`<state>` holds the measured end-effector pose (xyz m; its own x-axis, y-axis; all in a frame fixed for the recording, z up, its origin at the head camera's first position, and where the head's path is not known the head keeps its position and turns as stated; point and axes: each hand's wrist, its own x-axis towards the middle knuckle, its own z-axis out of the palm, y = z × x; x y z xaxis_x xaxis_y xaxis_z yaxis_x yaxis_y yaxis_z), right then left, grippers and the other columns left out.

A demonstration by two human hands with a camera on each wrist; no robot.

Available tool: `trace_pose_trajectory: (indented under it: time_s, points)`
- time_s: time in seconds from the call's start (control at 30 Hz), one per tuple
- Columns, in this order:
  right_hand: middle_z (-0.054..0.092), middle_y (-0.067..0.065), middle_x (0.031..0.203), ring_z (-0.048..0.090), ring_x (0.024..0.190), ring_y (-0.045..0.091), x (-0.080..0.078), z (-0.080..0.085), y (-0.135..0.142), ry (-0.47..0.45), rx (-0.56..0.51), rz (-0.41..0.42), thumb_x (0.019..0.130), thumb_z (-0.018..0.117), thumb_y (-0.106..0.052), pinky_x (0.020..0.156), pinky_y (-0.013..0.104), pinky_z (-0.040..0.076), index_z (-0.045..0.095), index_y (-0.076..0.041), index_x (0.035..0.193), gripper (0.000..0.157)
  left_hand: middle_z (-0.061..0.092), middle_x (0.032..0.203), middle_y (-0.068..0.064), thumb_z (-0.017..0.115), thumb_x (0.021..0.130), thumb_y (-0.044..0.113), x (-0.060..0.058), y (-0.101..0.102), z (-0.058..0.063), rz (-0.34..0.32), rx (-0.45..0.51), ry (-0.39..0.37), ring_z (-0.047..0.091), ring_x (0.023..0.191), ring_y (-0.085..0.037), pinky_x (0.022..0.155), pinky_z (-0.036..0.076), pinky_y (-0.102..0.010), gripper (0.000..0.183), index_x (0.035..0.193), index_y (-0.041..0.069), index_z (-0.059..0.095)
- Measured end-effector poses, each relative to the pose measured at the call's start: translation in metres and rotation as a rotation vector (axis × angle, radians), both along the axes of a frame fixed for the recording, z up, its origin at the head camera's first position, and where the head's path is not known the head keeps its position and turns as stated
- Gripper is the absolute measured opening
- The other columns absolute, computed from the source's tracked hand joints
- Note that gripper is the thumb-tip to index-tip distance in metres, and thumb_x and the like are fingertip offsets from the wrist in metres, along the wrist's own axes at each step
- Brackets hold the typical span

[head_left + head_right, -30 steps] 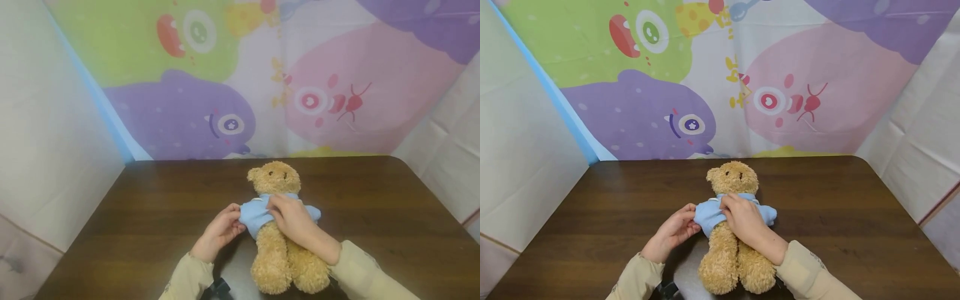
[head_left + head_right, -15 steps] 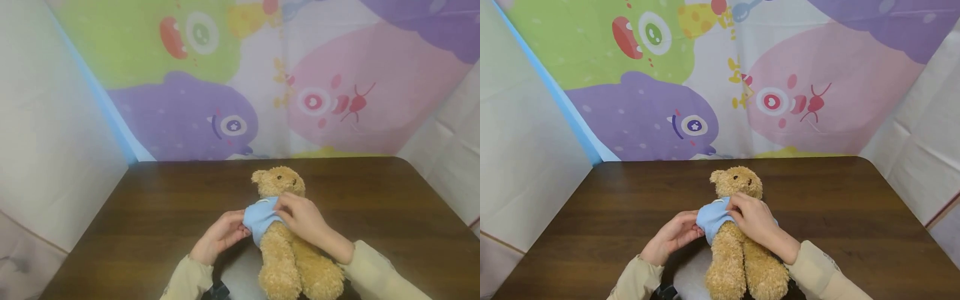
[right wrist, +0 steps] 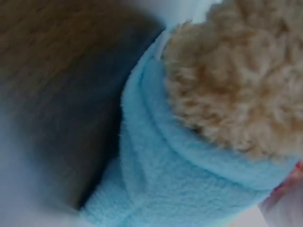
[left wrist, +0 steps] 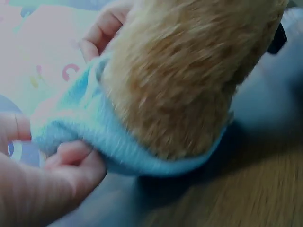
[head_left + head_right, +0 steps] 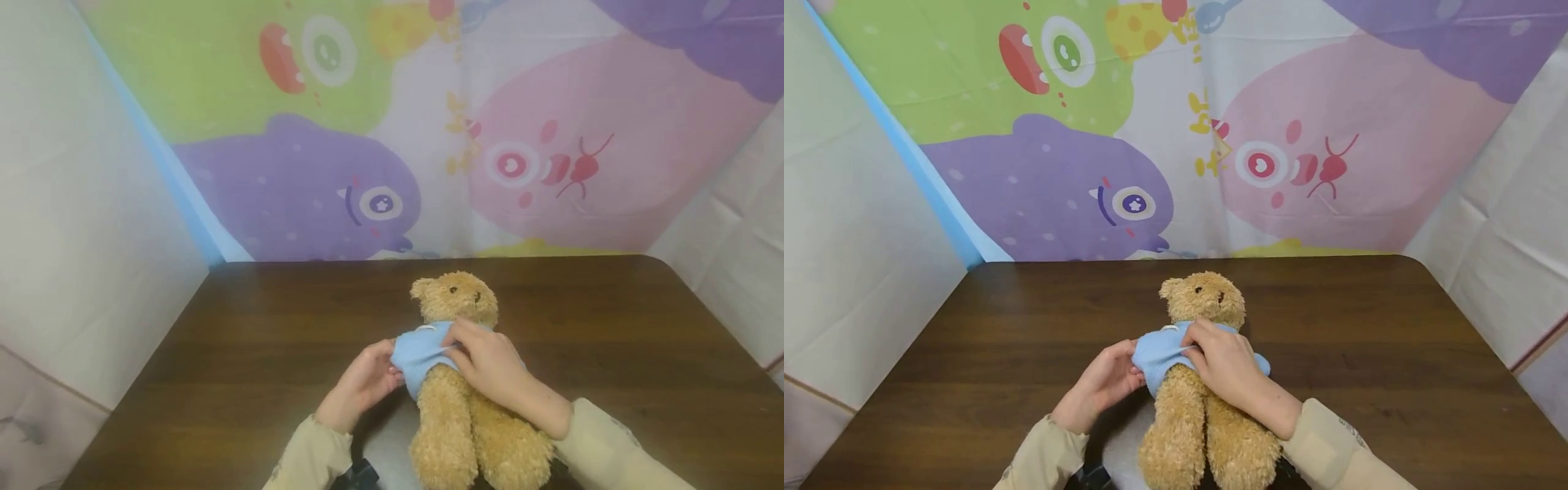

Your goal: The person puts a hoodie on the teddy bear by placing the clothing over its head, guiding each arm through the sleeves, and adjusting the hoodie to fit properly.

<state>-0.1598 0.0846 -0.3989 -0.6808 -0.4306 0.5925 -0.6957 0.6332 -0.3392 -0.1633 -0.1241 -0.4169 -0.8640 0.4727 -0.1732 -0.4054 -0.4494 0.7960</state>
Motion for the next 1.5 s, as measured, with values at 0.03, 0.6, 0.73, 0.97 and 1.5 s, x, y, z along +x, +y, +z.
trace_pose_trajectory:
  time_s: [0.03, 0.6, 0.73, 0.97, 1.5]
  points:
    - [0.058, -0.011, 0.084, 0.052, 0.066, 0.004, 0.0, -0.001, 0.001, 0.001, -0.001, -0.004, 0.082, 0.066, -0.017, 0.054, 0.02, 0.042, 0.059, -0.021, 0.084, 0.008, 0.036, 0.063, 0.007, 0.025, 0.083, 0.001, -0.001, 0.001, 0.0, 0.034, 0.004, -0.026, 0.029, 0.054, -0.003, 0.056, 0.027, -0.016, 0.024, 0.076, 0.013, 0.044]
    - [0.062, -0.007, 0.081, 0.055, 0.072, 0.003, -0.008, -0.015, 0.01, -0.028, -0.26, 0.334, 0.081, 0.065, -0.007, 0.062, 0.018, 0.046, 0.064, -0.017, 0.084, 0.011, 0.037, 0.062, 0.006, 0.034, 0.083, -0.004, -0.007, 0.0, -0.003, 0.187, -0.105, -0.052, 0.024, 0.049, -0.004, 0.051, 0.024, -0.016, 0.024, 0.07, 0.013, 0.043]
    - [0.056, -0.013, 0.076, 0.047, 0.063, 0.0, -0.008, -0.004, 0.006, -0.039, -0.106, 0.13, 0.08, 0.068, -0.028, 0.056, 0.018, 0.041, 0.061, -0.022, 0.085, 0.01, 0.042, 0.068, 0.004, 0.042, 0.084, -0.006, -0.001, 0.005, 0.002, 0.169, -0.204, 0.082, 0.035, 0.053, -0.004, 0.054, 0.033, -0.019, 0.014, 0.087, 0.008, 0.043]
    - [0.055, -0.011, 0.076, 0.049, 0.06, 0.003, -0.006, 0.007, -0.015, 0.062, 0.141, -0.018, 0.075, 0.072, -0.036, 0.051, 0.018, 0.038, 0.06, -0.02, 0.081, 0.021, 0.047, 0.073, 0.004, 0.044, 0.086, -0.003, 0.008, 0.011, 0.013, 0.1, -0.258, 0.17, 0.044, 0.062, -0.004, 0.06, 0.037, -0.019, 0.012, 0.093, 0.005, 0.039]
    - [0.038, -0.014, 0.069, 0.035, 0.058, 0.001, -0.007, 0.008, -0.007, -0.07, -0.002, 0.206, 0.079, 0.058, -0.012, 0.051, 0.017, 0.032, 0.045, -0.023, 0.069, 0.02, 0.047, 0.073, 0.006, 0.033, 0.089, -0.003, -0.005, -0.005, 0.014, 0.136, -0.127, -0.045, 0.031, 0.051, -0.001, 0.052, 0.03, -0.015, 0.031, 0.12, -0.004, 0.035]
